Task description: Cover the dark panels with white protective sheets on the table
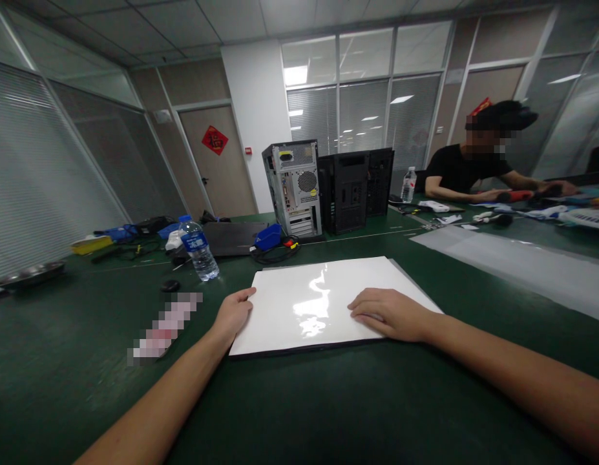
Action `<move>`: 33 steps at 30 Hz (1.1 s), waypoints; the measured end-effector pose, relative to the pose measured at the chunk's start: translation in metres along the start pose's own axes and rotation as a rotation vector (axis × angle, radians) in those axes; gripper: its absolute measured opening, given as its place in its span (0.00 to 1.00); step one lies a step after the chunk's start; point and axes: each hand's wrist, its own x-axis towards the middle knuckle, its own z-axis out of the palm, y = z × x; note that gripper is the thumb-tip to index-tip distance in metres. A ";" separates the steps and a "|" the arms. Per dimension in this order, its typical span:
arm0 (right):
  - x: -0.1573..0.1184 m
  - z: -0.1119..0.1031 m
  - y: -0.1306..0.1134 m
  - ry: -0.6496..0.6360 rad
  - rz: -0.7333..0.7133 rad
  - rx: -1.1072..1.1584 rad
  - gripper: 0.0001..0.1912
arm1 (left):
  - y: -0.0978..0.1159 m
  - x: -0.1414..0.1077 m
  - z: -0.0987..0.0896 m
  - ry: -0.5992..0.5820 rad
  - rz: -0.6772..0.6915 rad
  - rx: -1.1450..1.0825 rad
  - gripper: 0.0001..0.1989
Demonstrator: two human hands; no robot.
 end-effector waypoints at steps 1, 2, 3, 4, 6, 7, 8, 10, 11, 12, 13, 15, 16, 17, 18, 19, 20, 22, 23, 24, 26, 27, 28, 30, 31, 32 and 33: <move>0.000 0.000 0.000 0.002 -0.002 0.007 0.18 | 0.000 0.000 0.000 0.006 -0.008 -0.008 0.28; -0.001 0.001 0.001 0.001 -0.002 0.012 0.18 | 0.000 0.000 0.001 0.011 -0.016 -0.019 0.29; -0.001 0.001 0.001 0.000 -0.001 0.016 0.18 | 0.000 0.000 0.001 0.013 -0.023 -0.032 0.30; -0.001 0.002 0.002 0.000 -0.001 0.021 0.17 | 0.000 0.000 0.002 0.013 -0.028 -0.044 0.31; -0.001 0.004 0.003 0.006 -0.008 0.038 0.17 | 0.001 -0.001 0.003 0.006 -0.035 -0.060 0.32; -0.001 0.005 0.003 0.010 -0.013 0.047 0.17 | 0.001 -0.002 0.003 -0.001 -0.039 -0.066 0.32; -0.001 0.005 0.004 0.013 -0.020 0.056 0.16 | 0.001 -0.003 0.004 -0.011 -0.043 -0.076 0.32; -0.002 0.006 0.005 0.013 -0.025 0.071 0.16 | 0.002 -0.003 0.004 -0.024 -0.049 -0.095 0.31; -0.002 0.006 0.006 0.010 -0.020 0.074 0.16 | 0.002 -0.003 0.004 -0.022 -0.048 -0.099 0.31; -0.002 0.005 0.006 0.007 -0.012 0.077 0.17 | 0.003 -0.003 0.004 -0.016 -0.045 -0.100 0.30; -0.002 0.005 0.007 0.005 -0.002 0.079 0.17 | 0.003 -0.003 0.004 -0.010 -0.042 -0.102 0.31; -0.002 0.004 0.007 0.000 0.019 0.079 0.17 | 0.003 -0.003 0.004 -0.014 -0.042 -0.112 0.32; -0.002 0.004 0.007 -0.003 0.026 0.079 0.17 | 0.003 -0.003 0.003 -0.028 -0.046 -0.124 0.33; -0.002 0.004 0.007 -0.005 0.030 0.077 0.18 | 0.003 -0.003 0.003 -0.045 -0.052 -0.138 0.34; -0.002 0.004 0.008 -0.008 0.031 0.072 0.18 | 0.002 -0.003 0.002 -0.059 -0.055 -0.150 0.35; -0.003 0.003 0.009 -0.006 0.033 0.062 0.19 | 0.001 -0.002 0.002 -0.067 -0.054 -0.156 0.36; -0.003 0.003 0.012 0.004 0.039 0.046 0.19 | 0.001 -0.002 0.002 -0.069 -0.052 -0.157 0.36; -0.005 0.001 0.026 0.046 0.078 -0.012 0.20 | 0.000 -0.001 0.002 -0.060 -0.052 -0.149 0.36; -0.008 -0.001 0.037 0.074 0.118 -0.057 0.20 | -0.001 0.000 0.002 -0.054 -0.053 -0.145 0.36; -0.013 -0.004 0.051 0.103 0.177 -0.112 0.20 | -0.001 0.000 0.002 -0.048 -0.054 -0.141 0.35; -0.028 -0.012 0.086 0.145 0.360 -0.251 0.21 | 0.000 -0.001 0.002 -0.034 -0.056 -0.129 0.34; -0.040 -0.018 0.106 0.160 0.482 -0.329 0.22 | 0.001 -0.002 0.002 -0.025 -0.055 -0.120 0.33; -0.054 -0.023 0.125 0.162 0.625 -0.407 0.24 | 0.002 -0.003 0.002 -0.017 -0.052 -0.109 0.32; -0.088 -0.034 0.160 0.193 0.825 -0.478 0.30 | 0.005 -0.005 0.002 -0.006 -0.051 -0.087 0.31; -0.106 -0.039 0.174 0.202 0.916 -0.503 0.33 | 0.006 -0.006 0.002 -0.004 -0.050 -0.080 0.31; -0.124 -0.044 0.186 0.209 1.001 -0.520 0.33 | 0.006 -0.006 0.002 -0.002 -0.048 -0.075 0.30; -0.140 -0.047 0.195 0.211 1.080 -0.527 0.33 | 0.007 -0.007 0.002 0.000 -0.047 -0.070 0.30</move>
